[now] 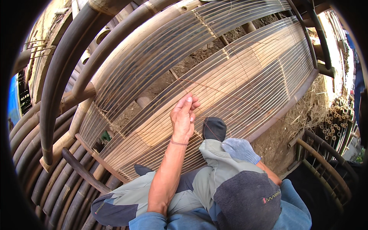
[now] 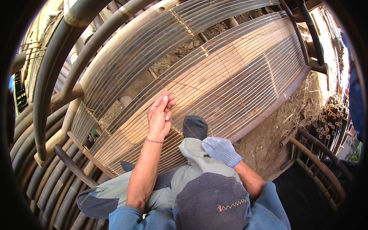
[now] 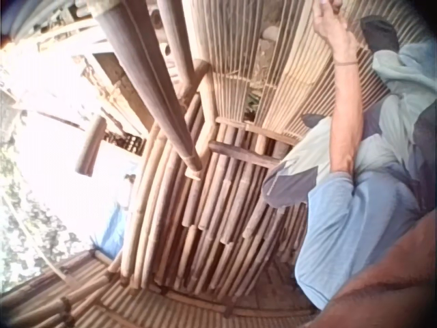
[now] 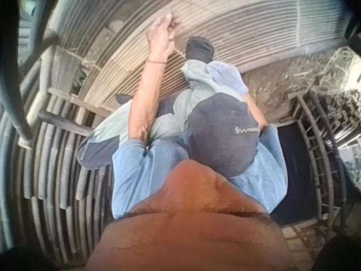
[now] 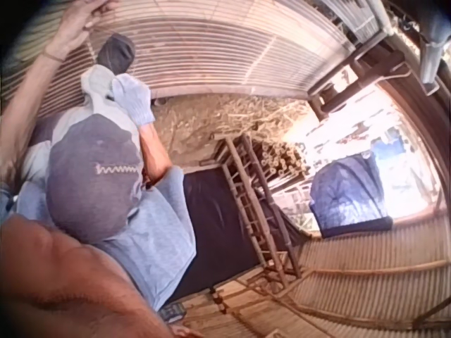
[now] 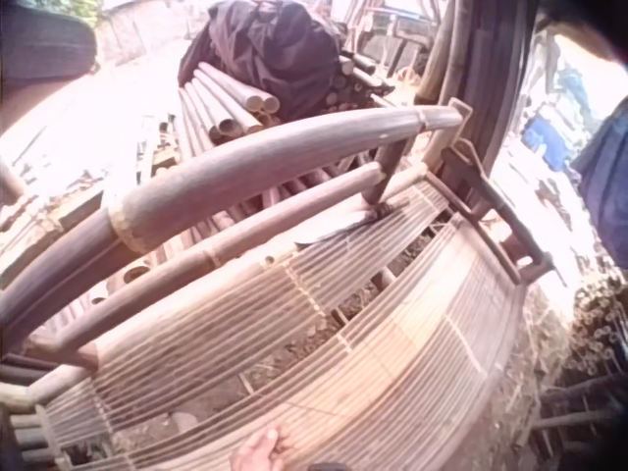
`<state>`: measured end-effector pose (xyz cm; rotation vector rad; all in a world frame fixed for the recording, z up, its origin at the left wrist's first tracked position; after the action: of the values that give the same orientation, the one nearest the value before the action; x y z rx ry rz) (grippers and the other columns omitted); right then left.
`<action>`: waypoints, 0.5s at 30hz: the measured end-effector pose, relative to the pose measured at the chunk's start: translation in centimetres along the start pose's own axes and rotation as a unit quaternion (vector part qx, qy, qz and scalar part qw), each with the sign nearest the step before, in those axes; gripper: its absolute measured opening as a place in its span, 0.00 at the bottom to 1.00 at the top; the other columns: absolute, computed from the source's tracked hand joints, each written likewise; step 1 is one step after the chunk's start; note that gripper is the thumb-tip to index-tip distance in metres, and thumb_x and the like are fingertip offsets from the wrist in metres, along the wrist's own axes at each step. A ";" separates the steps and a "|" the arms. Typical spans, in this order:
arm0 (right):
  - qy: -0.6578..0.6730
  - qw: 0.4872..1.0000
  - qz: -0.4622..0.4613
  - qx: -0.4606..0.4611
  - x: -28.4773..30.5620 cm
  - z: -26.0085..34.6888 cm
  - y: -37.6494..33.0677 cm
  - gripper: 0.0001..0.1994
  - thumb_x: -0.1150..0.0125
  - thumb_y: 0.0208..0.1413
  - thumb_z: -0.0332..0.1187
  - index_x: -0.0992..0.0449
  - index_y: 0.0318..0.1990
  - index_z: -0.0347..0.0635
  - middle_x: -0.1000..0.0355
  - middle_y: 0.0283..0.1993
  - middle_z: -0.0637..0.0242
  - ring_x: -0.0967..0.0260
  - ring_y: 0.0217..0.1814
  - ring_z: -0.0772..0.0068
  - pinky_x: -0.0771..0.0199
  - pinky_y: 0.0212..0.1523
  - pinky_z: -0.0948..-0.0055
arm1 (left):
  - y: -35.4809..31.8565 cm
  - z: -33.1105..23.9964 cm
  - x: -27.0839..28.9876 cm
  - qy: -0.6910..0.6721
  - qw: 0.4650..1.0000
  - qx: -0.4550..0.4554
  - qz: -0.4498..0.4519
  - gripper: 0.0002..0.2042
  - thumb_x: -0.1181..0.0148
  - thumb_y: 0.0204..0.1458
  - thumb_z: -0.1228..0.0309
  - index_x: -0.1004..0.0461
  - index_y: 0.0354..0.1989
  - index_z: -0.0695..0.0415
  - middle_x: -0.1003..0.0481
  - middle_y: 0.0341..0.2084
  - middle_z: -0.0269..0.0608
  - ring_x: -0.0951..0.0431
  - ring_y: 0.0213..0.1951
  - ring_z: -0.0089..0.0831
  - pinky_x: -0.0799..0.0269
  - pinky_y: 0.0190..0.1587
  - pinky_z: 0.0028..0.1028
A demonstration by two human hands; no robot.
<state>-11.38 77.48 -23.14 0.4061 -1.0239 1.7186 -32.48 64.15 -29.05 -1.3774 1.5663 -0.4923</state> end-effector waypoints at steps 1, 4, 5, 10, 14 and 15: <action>0.012 1.000 -0.021 0.000 -0.2 -0.1 -0.4 0.08 0.44 0.56 0.36 0.21 0.38 0.46 0.23 0.36 0.66 0.22 0.36 0.63 0.21 0.33 0.65 | 0.0 0.0 0.0 0.002 1.000 0.002 0.003 0.17 0.42 0.62 0.71 0.29 0.56 0.66 0.21 0.39 0.42 0.21 0.34 0.22 0.38 0.19 0.13; 0.011 1.000 -0.027 0.008 -0.5 -0.3 -1.2 0.08 0.44 0.55 0.36 0.20 0.37 0.47 0.23 0.36 0.65 0.22 0.38 0.63 0.21 0.34 0.65 | -0.1 0.1 0.0 0.022 1.000 0.017 0.007 0.15 0.41 0.62 0.71 0.28 0.54 0.66 0.21 0.37 0.41 0.21 0.33 0.21 0.39 0.19 0.13; 0.003 1.000 -0.018 0.016 -0.5 -0.3 -1.3 0.08 0.44 0.55 0.37 0.20 0.37 0.47 0.23 0.36 0.65 0.22 0.39 0.62 0.21 0.35 0.65 | -0.2 0.2 -0.1 0.031 0.999 0.024 0.008 0.14 0.41 0.62 0.71 0.27 0.53 0.66 0.21 0.37 0.40 0.21 0.33 0.21 0.39 0.19 0.13; 0.005 0.997 0.077 0.008 -0.1 -0.4 -1.1 0.09 0.44 0.55 0.37 0.20 0.36 0.47 0.24 0.35 0.63 0.23 0.40 0.60 0.21 0.37 0.62 | -1.1 0.6 -0.7 0.056 0.998 0.014 0.011 0.13 0.40 0.61 0.69 0.26 0.49 0.64 0.22 0.33 0.38 0.22 0.31 0.19 0.39 0.18 0.13; 0.055 0.991 0.109 -0.048 0.9 -0.4 -0.7 0.10 0.44 0.54 0.39 0.19 0.33 0.46 0.23 0.35 0.59 0.23 0.40 0.55 0.22 0.37 0.57 | -1.9 0.6 -1.5 0.054 0.999 0.003 0.009 0.12 0.39 0.61 0.68 0.25 0.47 0.63 0.23 0.31 0.36 0.24 0.28 0.18 0.40 0.17 0.13; 0.076 0.987 0.120 -0.071 1.2 -0.4 -0.6 0.11 0.44 0.54 0.39 0.19 0.32 0.46 0.23 0.35 0.59 0.23 0.39 0.54 0.22 0.37 0.56 | -2.1 0.5 -1.6 0.054 0.998 -0.006 0.007 0.12 0.39 0.61 0.68 0.25 0.47 0.62 0.23 0.30 0.36 0.24 0.28 0.18 0.40 0.17 0.13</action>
<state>-11.21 78.61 -22.28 0.0601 -1.1102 1.8435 -31.07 65.19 -26.94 -1.3680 1.6681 -0.5572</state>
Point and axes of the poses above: each hand's wrist, its own y-axis towards the middle knuckle, its own x-axis out of the back of the hand, z = x × y, the point moved 3 cm from there along y, towards the middle knuckle
